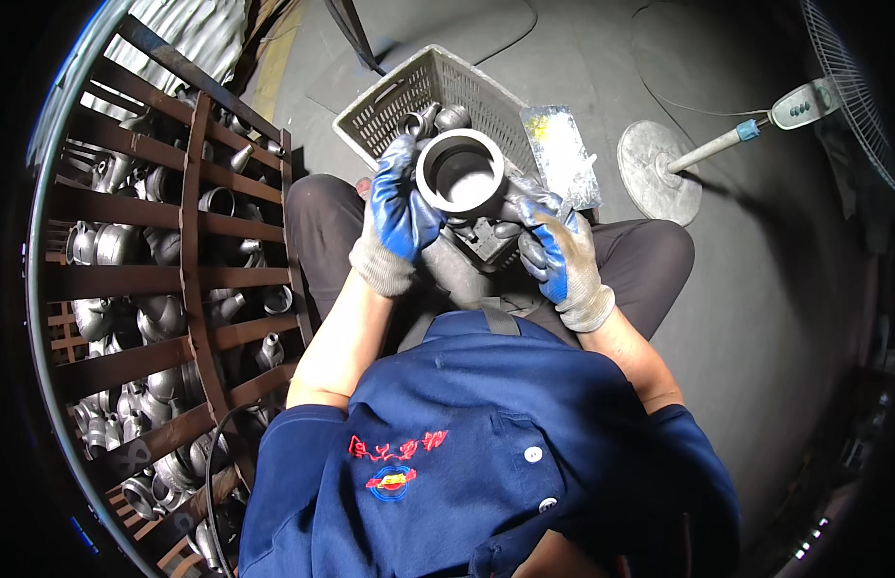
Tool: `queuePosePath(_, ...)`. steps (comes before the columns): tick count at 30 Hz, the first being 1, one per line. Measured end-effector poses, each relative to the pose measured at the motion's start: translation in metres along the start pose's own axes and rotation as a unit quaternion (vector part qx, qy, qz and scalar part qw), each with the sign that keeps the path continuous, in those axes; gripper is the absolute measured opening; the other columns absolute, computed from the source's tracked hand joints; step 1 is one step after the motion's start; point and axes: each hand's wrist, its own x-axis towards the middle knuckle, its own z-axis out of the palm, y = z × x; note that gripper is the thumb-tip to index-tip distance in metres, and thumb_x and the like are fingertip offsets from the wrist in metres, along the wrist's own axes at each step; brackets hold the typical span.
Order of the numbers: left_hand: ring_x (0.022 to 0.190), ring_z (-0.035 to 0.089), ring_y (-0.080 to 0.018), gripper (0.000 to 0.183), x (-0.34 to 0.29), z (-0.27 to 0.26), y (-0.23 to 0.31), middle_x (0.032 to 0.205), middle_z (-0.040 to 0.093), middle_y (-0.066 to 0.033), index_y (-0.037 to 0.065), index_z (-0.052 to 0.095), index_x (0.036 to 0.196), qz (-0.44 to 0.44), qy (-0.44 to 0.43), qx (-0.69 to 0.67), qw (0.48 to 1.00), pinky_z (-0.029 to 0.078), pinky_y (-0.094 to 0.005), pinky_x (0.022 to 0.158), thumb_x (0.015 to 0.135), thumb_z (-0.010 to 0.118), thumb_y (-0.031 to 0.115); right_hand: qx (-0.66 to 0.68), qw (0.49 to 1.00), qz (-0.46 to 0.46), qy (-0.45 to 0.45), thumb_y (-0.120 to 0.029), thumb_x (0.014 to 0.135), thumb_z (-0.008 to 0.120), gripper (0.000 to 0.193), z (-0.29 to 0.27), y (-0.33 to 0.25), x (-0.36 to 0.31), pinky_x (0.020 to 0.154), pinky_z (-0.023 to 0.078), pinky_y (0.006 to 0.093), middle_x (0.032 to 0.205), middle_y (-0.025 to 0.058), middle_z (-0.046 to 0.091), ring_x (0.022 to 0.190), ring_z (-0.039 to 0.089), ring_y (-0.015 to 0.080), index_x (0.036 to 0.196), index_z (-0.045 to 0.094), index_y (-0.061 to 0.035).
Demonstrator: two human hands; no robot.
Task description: Inspecting metal castings and using a scriber to mark or clean them.
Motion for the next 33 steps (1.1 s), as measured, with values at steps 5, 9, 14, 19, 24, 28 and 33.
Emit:
queuePosePath(5, 0.114, 0.053, -0.0242, 0.042, 0.006, -0.003, -0.008, 0.127, 0.051, -0.0130, 0.006, 0.042, 0.132, 0.032, 0.044, -0.050, 0.997, 0.042, -0.0428, 0.100, 0.095, 0.047, 0.025, -0.093, 0.994, -0.034, -0.037, -0.013, 0.087, 0.059, 0.040, 0.009, 0.003, -0.003, 0.044, 0.036, 0.0164, 0.083, 0.0103, 0.063, 0.050, 0.046, 0.0039, 0.123, 0.048, 0.0009)
queuePosePath(9, 0.115, 0.051, -0.0254, 0.044, 0.010, -0.008, -0.011, 0.130, 0.050, -0.0129, 0.004, 0.041, 0.131, 0.039, 0.000, -0.023, 0.999, 0.041, -0.0397, 0.101, 0.097, 0.039, 0.031, -0.117, 0.982, -0.096, -0.112, -0.011, 0.081, 0.069, 0.054, 0.014, -0.001, -0.004, 0.076, 0.047, 0.0245, 0.096, 0.0061, 0.058, 0.080, 0.054, 0.0081, 0.126, 0.043, 0.0047)
queuePosePath(14, 0.104, 0.054, -0.0210, 0.035, 0.013, -0.012, -0.013, 0.115, 0.053, -0.0085, 0.006, 0.046, 0.121, 0.050, -0.022, -0.003, 0.999, 0.044, -0.0350, 0.093, 0.095, 0.037, 0.028, -0.283, 0.956, -0.048, -0.066, -0.009, 0.089, 0.054, 0.046, 0.004, -0.022, -0.016, 0.074, 0.048, 0.0259, 0.100, 0.0066, 0.060, 0.078, 0.057, 0.0118, 0.133, 0.042, -0.0028)
queuePosePath(19, 0.095, 0.056, -0.0196, 0.032, 0.014, -0.010, -0.014, 0.106, 0.056, -0.0072, 0.007, 0.047, 0.118, 0.078, 0.012, -0.028, 0.996, 0.047, -0.0335, 0.086, 0.096, 0.038, 0.028, -0.418, 0.866, -0.253, -0.112, -0.003, 0.081, 0.058, 0.039, 0.006, -0.020, -0.016, 0.080, 0.050, 0.0321, 0.109, 0.0155, 0.063, 0.096, 0.064, 0.0265, 0.120, 0.054, -0.0031)
queuePosePath(24, 0.100, 0.051, -0.0217, 0.035, 0.007, -0.008, -0.011, 0.111, 0.048, -0.0145, -0.003, 0.040, 0.124, 0.065, -0.028, 0.014, 0.997, 0.045, -0.0342, 0.089, 0.096, 0.035, 0.017, -0.526, 0.780, -0.316, -0.122, -0.004, 0.078, 0.061, 0.039, 0.009, -0.022, -0.014, 0.082, 0.050, 0.0363, 0.109, 0.0146, 0.062, 0.097, 0.061, 0.0313, 0.116, 0.057, -0.0047)
queuePosePath(28, 0.102, 0.051, -0.0238, 0.038, 0.003, -0.008, -0.011, 0.112, 0.047, -0.0179, -0.006, 0.039, 0.125, 0.060, 0.042, -0.006, 0.997, 0.045, -0.0356, 0.092, 0.096, 0.033, 0.017, -0.564, 0.742, -0.339, -0.127, -0.004, 0.077, 0.062, 0.038, 0.009, -0.026, -0.011, 0.081, 0.050, 0.0359, 0.108, 0.0142, 0.062, 0.096, 0.062, 0.0311, 0.115, 0.058, -0.0056)
queuePosePath(33, 0.099, 0.056, -0.0253, 0.040, 0.000, -0.011, -0.012, 0.109, 0.053, -0.0195, -0.006, 0.043, 0.120, 0.075, 0.101, 0.047, 0.991, 0.048, -0.0374, 0.091, 0.096, 0.034, 0.024, -0.577, 0.738, -0.325, -0.128, -0.006, 0.077, 0.061, 0.036, 0.008, -0.026, -0.009, 0.075, 0.051, 0.0373, 0.101, 0.0131, 0.063, 0.089, 0.062, 0.0312, 0.114, 0.059, -0.0085)
